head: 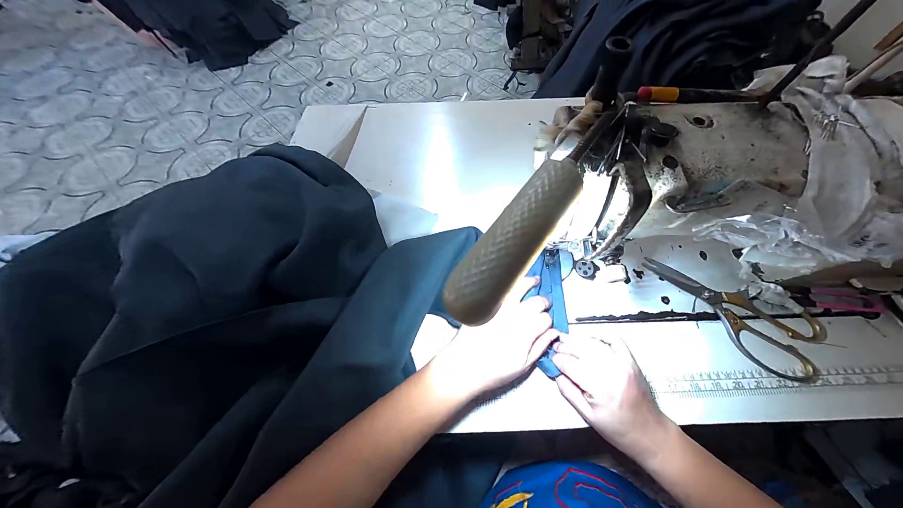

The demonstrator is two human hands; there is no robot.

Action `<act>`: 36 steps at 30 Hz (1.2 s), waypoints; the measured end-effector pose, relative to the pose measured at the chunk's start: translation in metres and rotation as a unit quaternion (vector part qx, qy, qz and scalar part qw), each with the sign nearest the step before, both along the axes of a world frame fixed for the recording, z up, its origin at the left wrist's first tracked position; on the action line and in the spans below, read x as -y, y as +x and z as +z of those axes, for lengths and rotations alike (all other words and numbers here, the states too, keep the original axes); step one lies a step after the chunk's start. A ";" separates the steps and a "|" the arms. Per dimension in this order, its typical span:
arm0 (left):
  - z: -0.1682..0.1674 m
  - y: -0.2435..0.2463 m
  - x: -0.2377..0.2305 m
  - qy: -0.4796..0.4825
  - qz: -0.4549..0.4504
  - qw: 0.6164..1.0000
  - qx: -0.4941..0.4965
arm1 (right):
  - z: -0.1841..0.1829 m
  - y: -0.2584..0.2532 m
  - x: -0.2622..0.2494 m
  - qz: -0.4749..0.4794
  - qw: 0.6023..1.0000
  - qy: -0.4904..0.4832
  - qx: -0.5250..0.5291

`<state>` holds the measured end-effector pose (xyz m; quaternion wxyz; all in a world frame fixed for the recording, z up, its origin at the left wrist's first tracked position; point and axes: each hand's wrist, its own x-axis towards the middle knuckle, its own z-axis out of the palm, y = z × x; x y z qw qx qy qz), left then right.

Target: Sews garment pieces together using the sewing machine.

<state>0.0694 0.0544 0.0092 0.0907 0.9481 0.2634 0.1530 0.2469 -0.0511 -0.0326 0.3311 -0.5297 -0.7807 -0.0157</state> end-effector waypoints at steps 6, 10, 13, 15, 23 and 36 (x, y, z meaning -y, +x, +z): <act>-0.011 -0.005 -0.006 0.008 0.028 0.997 0.065 | 0.012 0.001 -0.017 0.004 0.999 -0.009 0.043; -0.017 -0.006 -0.026 -0.012 0.039 0.998 0.047 | 0.022 0.008 -0.040 0.024 0.994 -0.065 0.088; -0.014 -0.001 -0.038 0.005 0.040 0.998 0.041 | 0.031 0.013 -0.057 0.036 0.990 -0.089 0.100; -0.017 0.002 -0.047 -0.007 0.049 0.998 0.042 | 0.039 0.014 -0.066 0.032 0.990 -0.103 0.096; -0.015 0.005 -0.047 -0.063 0.048 0.992 0.095 | 0.021 0.024 -0.086 0.043 0.992 -0.120 -0.019; 0.002 0.002 -0.049 -0.188 0.142 0.972 -0.017 | 0.046 0.003 -0.091 -0.100 0.927 -0.273 -0.236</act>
